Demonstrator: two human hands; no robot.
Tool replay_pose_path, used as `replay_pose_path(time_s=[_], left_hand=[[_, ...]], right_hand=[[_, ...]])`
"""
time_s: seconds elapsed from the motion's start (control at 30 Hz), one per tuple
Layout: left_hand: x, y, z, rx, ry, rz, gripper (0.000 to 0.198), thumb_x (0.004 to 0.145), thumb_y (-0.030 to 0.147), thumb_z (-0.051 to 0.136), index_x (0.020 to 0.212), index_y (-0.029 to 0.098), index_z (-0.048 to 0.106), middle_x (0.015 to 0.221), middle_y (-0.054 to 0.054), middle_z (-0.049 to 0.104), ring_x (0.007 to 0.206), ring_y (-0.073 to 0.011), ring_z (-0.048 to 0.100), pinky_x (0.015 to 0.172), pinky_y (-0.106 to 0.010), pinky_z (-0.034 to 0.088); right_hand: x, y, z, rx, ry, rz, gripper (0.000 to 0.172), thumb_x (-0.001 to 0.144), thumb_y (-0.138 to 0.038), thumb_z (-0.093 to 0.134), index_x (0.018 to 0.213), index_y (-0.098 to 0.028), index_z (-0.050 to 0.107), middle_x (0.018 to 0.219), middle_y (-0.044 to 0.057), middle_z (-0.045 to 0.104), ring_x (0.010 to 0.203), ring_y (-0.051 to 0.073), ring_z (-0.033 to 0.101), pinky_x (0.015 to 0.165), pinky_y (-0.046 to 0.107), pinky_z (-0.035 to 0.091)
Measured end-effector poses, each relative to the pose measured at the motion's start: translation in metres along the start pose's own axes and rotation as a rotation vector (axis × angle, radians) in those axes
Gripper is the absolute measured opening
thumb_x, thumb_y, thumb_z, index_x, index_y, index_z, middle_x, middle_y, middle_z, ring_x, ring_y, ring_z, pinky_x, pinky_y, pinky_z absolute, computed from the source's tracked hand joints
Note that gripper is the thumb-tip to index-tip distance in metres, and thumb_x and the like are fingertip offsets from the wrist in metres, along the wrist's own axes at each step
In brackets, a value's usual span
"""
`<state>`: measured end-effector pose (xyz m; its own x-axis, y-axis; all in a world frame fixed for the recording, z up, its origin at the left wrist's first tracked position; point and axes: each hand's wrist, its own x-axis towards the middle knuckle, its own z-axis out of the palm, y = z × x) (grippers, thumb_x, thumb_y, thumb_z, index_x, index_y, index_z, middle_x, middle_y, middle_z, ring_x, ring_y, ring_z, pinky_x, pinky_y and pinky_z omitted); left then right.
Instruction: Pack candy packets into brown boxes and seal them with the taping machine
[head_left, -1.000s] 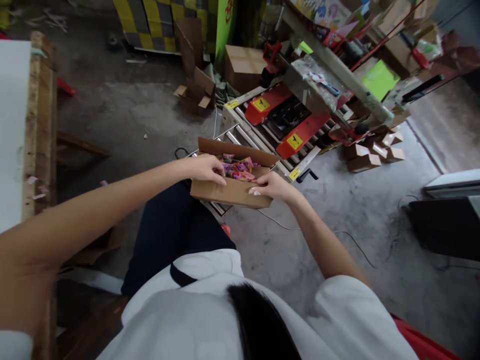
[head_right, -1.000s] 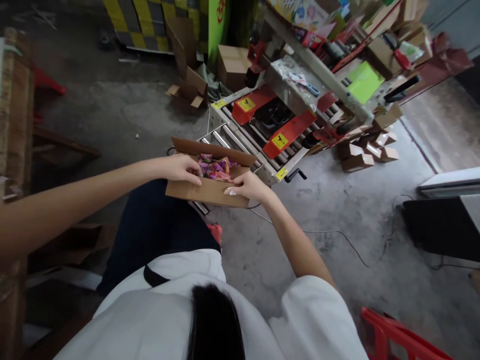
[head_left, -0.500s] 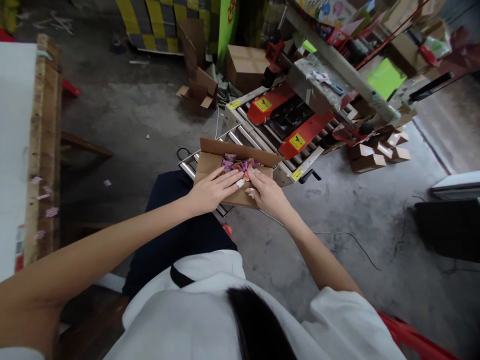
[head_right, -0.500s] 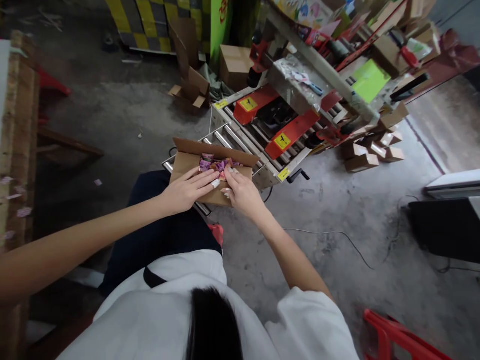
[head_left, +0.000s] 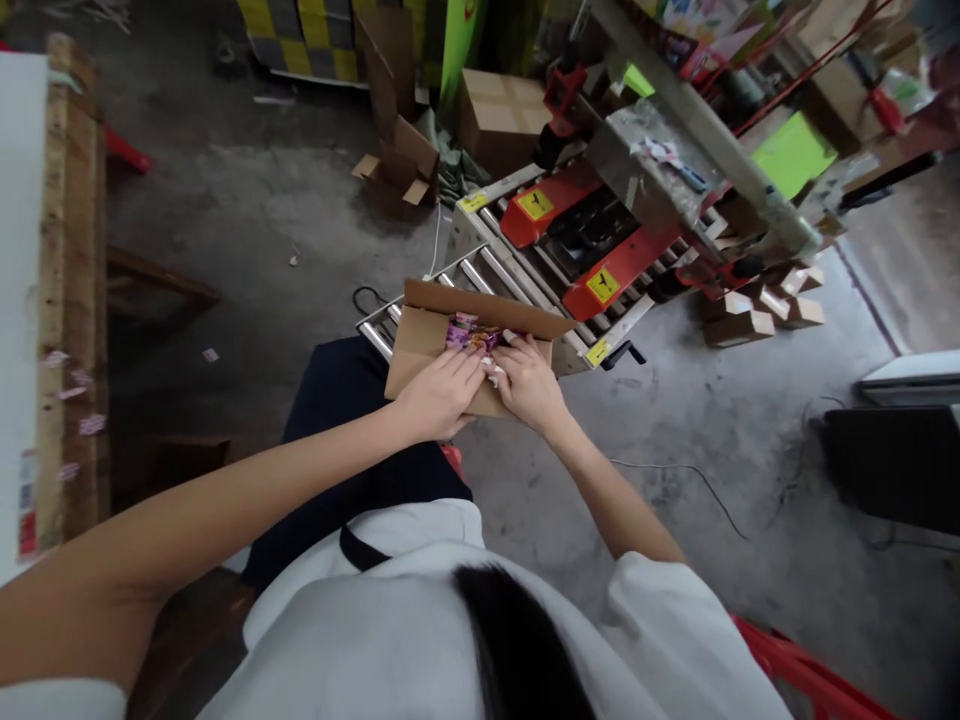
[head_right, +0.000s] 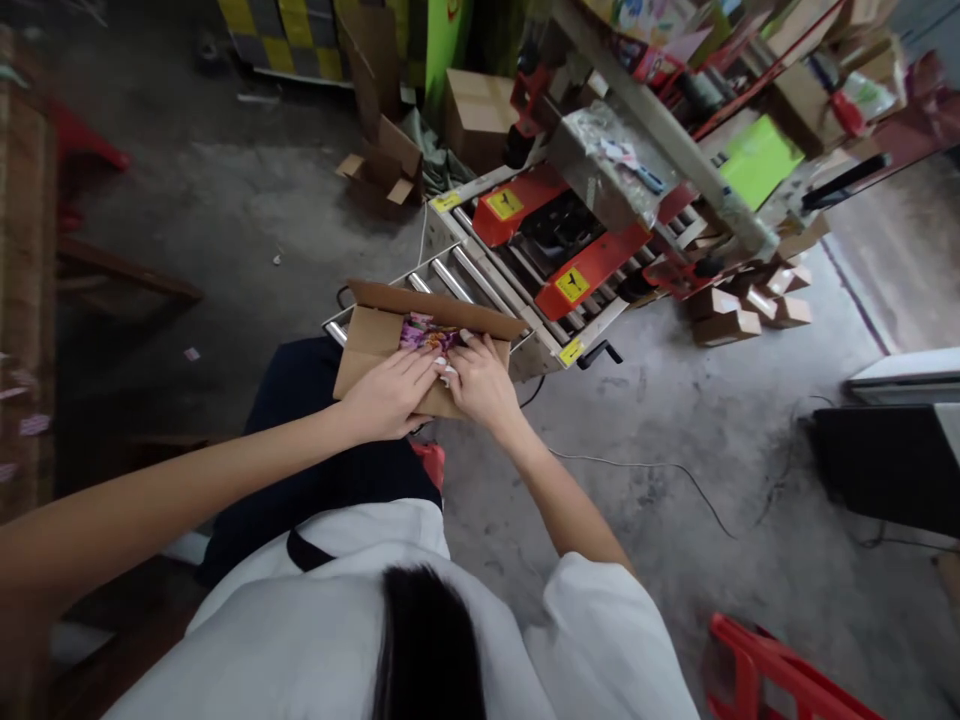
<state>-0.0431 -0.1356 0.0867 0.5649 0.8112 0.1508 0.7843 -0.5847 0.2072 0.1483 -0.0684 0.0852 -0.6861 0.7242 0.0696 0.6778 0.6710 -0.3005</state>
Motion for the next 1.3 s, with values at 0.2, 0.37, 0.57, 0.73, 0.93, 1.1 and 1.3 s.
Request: replay_pose_path(time_s=[0.2,0.37,0.57,0.73,0.93,1.1,1.3], left_hand=[[0.003,-0.002,-0.004,-0.060,-0.011,-0.025,0.069,0.082,0.033,0.071,0.139,0.003,0.047,0.134,-0.025,0.059,0.128,-0.0385,0.055,0.110,-0.048,0.040],[0.010,-0.005,-0.011,-0.051,-0.104,-0.044,0.072,0.078,0.038,0.074,0.137,0.003,0.049,0.129,-0.024,0.061,0.119,-0.0371,0.059,0.100,-0.044,0.043],[0.010,-0.006,-0.004,-0.048,-0.074,-0.067,0.061,0.083,0.039,0.068,0.130,0.004,0.055,0.123,-0.023,0.064,0.116,-0.0351,0.061,0.099,-0.043,0.044],[-0.015,0.000,0.007,-0.041,0.086,0.007,0.056,0.089,0.033,0.064,0.137,0.007,0.053,0.133,-0.024,0.062,0.127,-0.0360,0.058,0.107,-0.050,0.046],[-0.044,-0.033,-0.027,0.041,0.059,0.014,0.089,0.077,0.039,0.081,0.152,0.013,0.040,0.164,-0.026,0.030,0.155,-0.0418,0.022,0.126,-0.061,0.018],[-0.007,-0.070,-0.049,0.027,-0.268,-0.117,0.141,0.044,0.068,0.089,0.157,0.007,0.031,0.164,-0.034,0.017,0.151,-0.0579,0.012,0.120,-0.069,0.012],[0.015,-0.033,-0.027,0.041,-0.064,-0.467,0.116,0.063,0.064,0.081,0.156,0.010,0.035,0.155,-0.032,0.034,0.140,-0.0515,0.035,0.113,-0.060,0.028]], right_hand=[[-0.003,0.001,-0.021,0.057,0.256,0.086,0.047,0.101,-0.033,0.042,0.144,-0.020,0.057,0.133,0.016,0.063,0.126,0.031,0.057,0.111,0.048,0.047],[0.028,0.002,-0.046,-0.057,0.341,0.156,0.055,0.101,-0.045,0.044,0.149,-0.018,0.048,0.137,0.017,0.060,0.133,0.036,0.050,0.117,0.057,0.033],[-0.015,-0.019,-0.009,0.006,0.166,0.081,0.045,0.100,-0.043,0.047,0.134,-0.017,0.062,0.122,0.016,0.066,0.121,0.033,0.057,0.113,0.051,0.039],[-0.043,-0.024,0.018,0.018,0.256,0.088,0.047,0.102,-0.041,0.044,0.139,-0.017,0.061,0.123,0.015,0.067,0.123,0.030,0.057,0.118,0.050,0.037],[-0.030,-0.017,0.012,0.020,0.249,0.070,0.044,0.100,-0.041,0.048,0.134,-0.019,0.064,0.123,0.014,0.068,0.122,0.030,0.058,0.118,0.049,0.038],[-0.015,0.009,0.005,0.009,0.173,-0.050,0.049,0.100,-0.046,0.047,0.135,-0.016,0.063,0.126,0.015,0.067,0.124,0.030,0.057,0.120,0.049,0.037],[0.031,0.056,0.003,-0.072,0.344,0.068,0.061,0.099,-0.046,0.045,0.151,-0.013,0.045,0.147,0.019,0.050,0.144,0.033,0.040,0.126,0.058,0.024]])
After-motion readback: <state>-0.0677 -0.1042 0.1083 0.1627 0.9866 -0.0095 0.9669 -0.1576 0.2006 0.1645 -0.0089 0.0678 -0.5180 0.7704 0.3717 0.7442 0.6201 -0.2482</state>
